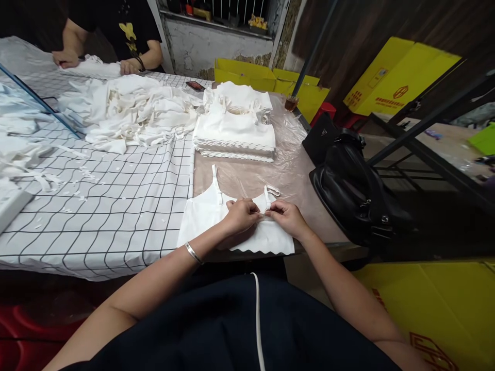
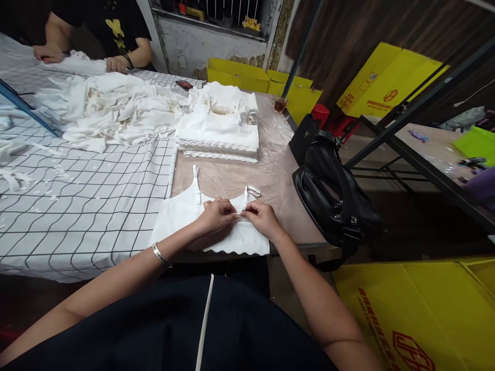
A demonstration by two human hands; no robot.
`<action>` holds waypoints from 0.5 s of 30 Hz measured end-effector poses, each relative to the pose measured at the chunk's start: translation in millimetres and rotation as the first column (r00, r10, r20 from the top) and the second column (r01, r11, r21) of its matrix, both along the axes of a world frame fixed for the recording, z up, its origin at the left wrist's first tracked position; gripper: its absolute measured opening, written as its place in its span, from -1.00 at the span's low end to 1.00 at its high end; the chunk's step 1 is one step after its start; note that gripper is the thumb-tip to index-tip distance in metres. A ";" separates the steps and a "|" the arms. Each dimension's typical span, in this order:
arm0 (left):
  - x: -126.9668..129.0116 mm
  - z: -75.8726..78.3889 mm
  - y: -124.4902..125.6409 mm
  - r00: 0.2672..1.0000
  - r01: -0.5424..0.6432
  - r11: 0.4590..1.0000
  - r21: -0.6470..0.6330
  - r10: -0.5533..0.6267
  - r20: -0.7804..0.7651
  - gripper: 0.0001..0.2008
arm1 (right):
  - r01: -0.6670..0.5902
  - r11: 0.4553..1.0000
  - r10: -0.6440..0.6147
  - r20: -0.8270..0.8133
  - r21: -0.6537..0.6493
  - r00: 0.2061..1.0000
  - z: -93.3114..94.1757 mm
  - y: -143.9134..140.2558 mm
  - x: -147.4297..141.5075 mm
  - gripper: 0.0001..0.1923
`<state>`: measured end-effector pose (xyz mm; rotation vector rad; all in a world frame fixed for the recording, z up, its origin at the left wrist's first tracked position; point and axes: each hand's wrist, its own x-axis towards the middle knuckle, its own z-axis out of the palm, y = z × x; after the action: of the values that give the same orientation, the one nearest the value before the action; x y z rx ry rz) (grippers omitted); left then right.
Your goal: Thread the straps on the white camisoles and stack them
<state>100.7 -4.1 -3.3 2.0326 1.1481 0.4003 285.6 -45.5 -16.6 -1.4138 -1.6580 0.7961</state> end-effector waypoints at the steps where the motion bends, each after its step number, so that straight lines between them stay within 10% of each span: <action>1: 0.0 -0.2 -0.4 1.000 0.004 1.000 0.003 -0.004 -0.003 -0.89 | 0.000 1.000 0.000 0.001 -0.001 1.000 0.0 -1.1 -0.7 -0.80; 11: 4.2 -2.3 -8.2 0.994 0.020 0.984 0.178 0.000 -0.112 -0.89 | 0.057 0.995 -0.073 -0.186 -0.087 0.980 -0.5 2.2 -15.1 -0.76; 15: -8.4 -13.1 -33.9 0.985 0.151 0.807 0.571 -0.074 -0.156 -0.65 | 0.007 0.940 -0.202 -0.541 -0.340 0.817 11.3 5.5 -17.4 -0.74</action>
<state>92.3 -38.1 -16.4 2.6821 1.0507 0.6300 268.2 -40.0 -5.3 -1.2903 -1.0024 1.3238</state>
